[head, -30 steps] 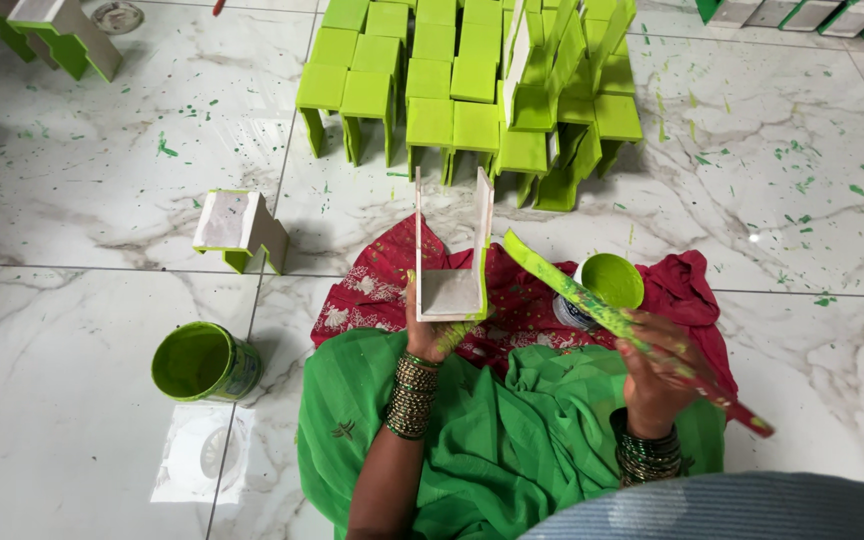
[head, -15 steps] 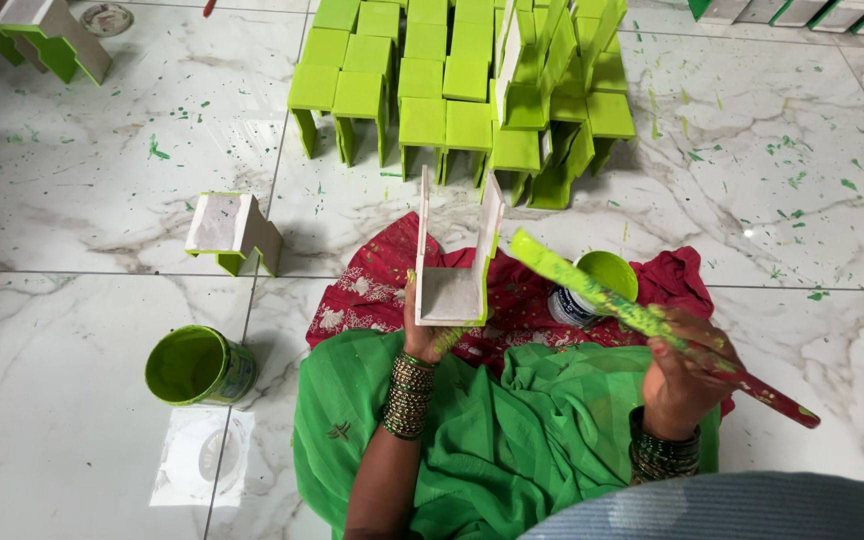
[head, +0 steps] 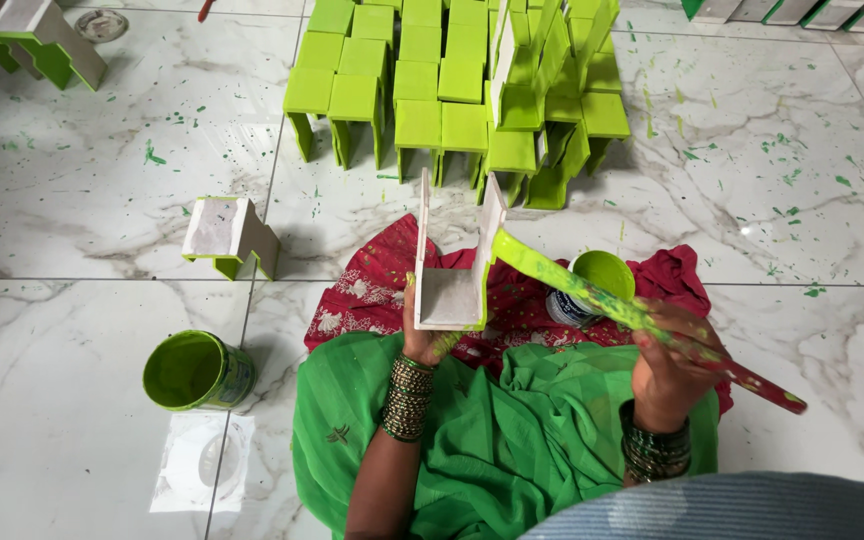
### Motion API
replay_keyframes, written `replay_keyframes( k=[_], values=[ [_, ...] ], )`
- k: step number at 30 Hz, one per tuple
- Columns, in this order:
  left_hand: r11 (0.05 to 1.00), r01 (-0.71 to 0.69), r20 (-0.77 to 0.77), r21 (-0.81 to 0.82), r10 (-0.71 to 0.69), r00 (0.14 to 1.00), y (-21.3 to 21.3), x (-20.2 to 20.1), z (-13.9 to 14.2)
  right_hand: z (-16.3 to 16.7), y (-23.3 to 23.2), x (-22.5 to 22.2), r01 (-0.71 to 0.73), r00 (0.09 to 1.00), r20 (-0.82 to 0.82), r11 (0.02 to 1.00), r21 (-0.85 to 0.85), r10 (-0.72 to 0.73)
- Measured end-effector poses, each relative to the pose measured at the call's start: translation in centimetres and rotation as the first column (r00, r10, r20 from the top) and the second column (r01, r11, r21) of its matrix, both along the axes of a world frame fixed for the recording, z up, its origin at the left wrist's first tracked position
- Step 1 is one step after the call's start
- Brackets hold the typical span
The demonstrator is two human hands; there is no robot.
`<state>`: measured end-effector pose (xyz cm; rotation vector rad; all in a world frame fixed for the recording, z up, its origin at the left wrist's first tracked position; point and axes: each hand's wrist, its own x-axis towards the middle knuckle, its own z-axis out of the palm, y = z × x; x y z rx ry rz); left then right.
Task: The person sits on the floor and paints small white wooden stool-shaped objects green using a paintbrush, dipping the brush into a green paint can and coating the edges and surfaces of each piece, with many already painted green pieces stacked nearby.
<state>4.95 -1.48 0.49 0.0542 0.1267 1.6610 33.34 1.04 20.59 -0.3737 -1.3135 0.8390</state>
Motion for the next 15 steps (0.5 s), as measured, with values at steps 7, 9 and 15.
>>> replay_keyframes(
  k=[7, 9, 15],
  values=[
    [1.000, 0.013, 0.011, -0.002, -0.013, 1.000, -0.3, -0.2, -0.2, 0.7, 0.0, 0.1, 0.045, 0.999, -0.027, 0.999, 0.017, -0.044],
    [1.000, 0.004, -0.008, 0.006, -0.004, 1.000, -0.1, -0.1, -0.3, 0.6, -0.4, 0.0, 0.046, 0.999, -0.013, 0.998, 0.031, -0.045],
    [1.000, 0.010, -0.022, 0.010, -0.010, 1.000, -0.3, -0.2, -0.3, 1.1, -0.1, -0.6, 0.075, 0.997, 0.020, 0.997, 0.010, -0.075]
  ],
)
